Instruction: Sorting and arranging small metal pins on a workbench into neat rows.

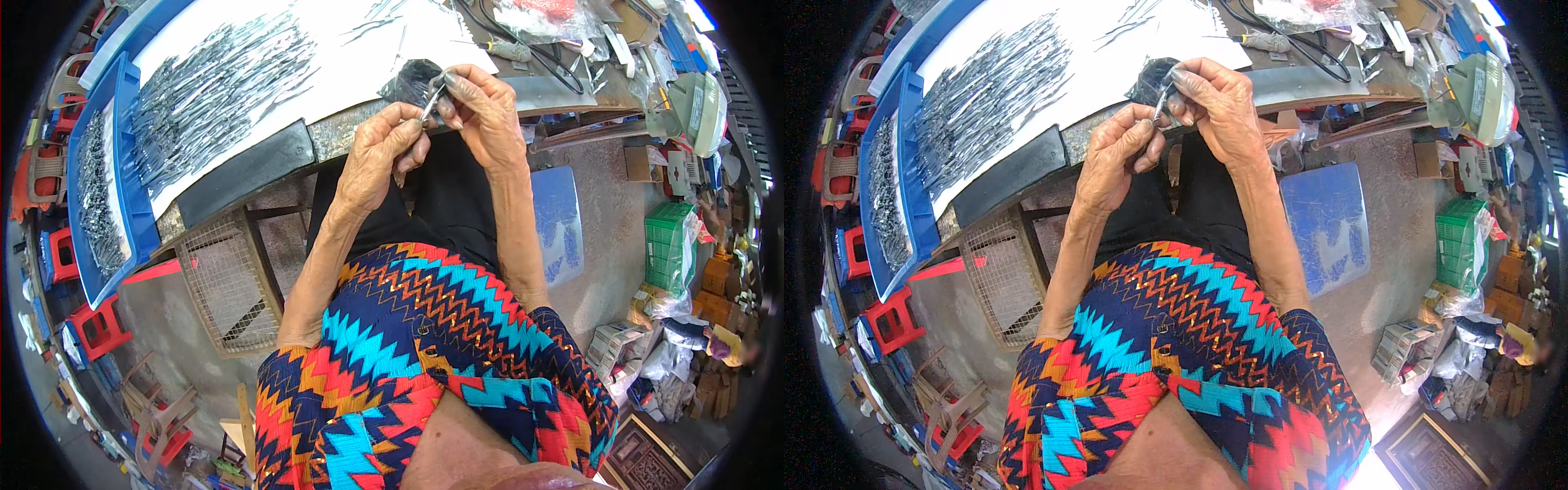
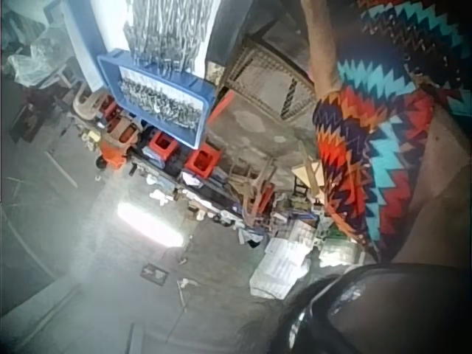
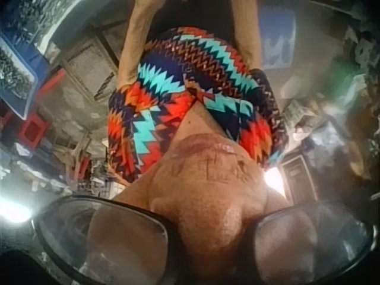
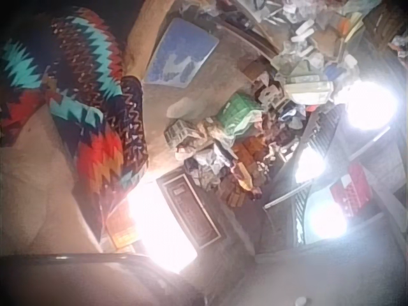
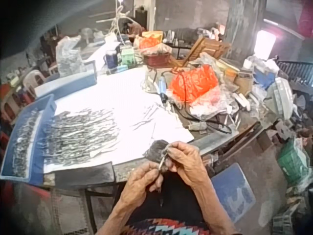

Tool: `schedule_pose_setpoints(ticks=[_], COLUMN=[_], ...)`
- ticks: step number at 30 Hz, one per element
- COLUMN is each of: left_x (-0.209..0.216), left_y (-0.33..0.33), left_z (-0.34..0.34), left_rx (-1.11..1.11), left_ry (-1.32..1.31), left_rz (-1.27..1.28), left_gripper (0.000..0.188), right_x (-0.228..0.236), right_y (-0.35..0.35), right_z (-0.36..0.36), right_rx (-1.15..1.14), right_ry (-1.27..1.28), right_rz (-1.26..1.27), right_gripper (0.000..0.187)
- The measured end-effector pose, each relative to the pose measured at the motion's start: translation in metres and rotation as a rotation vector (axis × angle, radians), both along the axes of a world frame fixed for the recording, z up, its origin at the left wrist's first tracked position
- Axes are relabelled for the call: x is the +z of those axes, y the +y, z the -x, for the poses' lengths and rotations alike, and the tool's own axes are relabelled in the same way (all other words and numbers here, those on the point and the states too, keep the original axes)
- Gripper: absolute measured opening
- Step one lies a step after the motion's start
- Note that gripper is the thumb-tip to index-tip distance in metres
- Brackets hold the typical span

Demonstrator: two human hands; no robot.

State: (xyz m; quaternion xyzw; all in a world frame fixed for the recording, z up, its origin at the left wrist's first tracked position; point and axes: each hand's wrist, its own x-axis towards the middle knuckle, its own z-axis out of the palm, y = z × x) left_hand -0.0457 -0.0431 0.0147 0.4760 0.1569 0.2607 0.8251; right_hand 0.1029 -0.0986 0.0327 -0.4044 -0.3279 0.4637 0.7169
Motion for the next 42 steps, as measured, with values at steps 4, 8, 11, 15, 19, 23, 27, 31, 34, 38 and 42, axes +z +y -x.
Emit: schedule_pose_setpoints(ticks=[4, 8, 11, 15, 19, 23, 27, 31, 34, 38, 42], left_x=[0.000, 0.000, 0.000, 0.002, -0.002, 0.000, 0.014, 0.021, 0.008, 0.000, -0.010], left_y=[-0.001, -0.001, -0.002, -0.003, -0.002, -0.001, 0.011, 0.040, 0.079, 0.118, 0.133], left_z=[0.001, 0.001, 0.002, 0.001, 0.001, 0.004, 0.011, 0.025, 0.038, 0.052, 0.053], left_rx=[0.000, 0.000, 0.006, 0.014, 0.001, 0.030, 0.207, 0.503, 0.712, 0.757, 0.775], left_ry=[-0.014, 0.003, 0.027, 0.053, 0.048, 0.115, 0.286, 0.533, 0.533, 0.709, 0.915], left_rz=[0.019, 0.025, 0.001, 0.007, -0.003, -0.084, -0.356, -0.851, -1.213, -1.420, -1.592], left_gripper=[0.021, 0.021, 0.021, 0.020, 0.020, 0.018, 0.017, 0.011, 0.009, 0.009, 0.010], right_x=[0.002, 0.002, 0.005, 0.007, 0.002, 0.006, 0.003, -0.014, -0.013, -0.011, -0.008], right_y=[0.001, 0.000, -0.001, -0.004, -0.008, -0.008, 0.004, 0.014, 0.018, 0.024, 0.028], right_z=[0.003, 0.003, 0.004, 0.010, 0.012, 0.004, -0.003, -0.013, -0.011, -0.004, -0.001], right_rx=[-0.011, -0.031, -0.067, -0.113, -0.136, -0.084, -0.324, -0.331, -0.333, -0.309, -0.278], right_ry=[0.012, -0.083, -0.231, -0.416, -0.368, -0.403, -0.679, -1.121, -1.311, -1.609, -1.744], right_rz=[-0.005, 0.021, 0.070, 0.122, 0.104, 0.150, 0.195, 0.179, 0.175, 0.309, 0.400], right_gripper=[0.015, 0.014, 0.013, 0.011, 0.010, 0.010, 0.014, 0.014, 0.014, 0.012, 0.013])
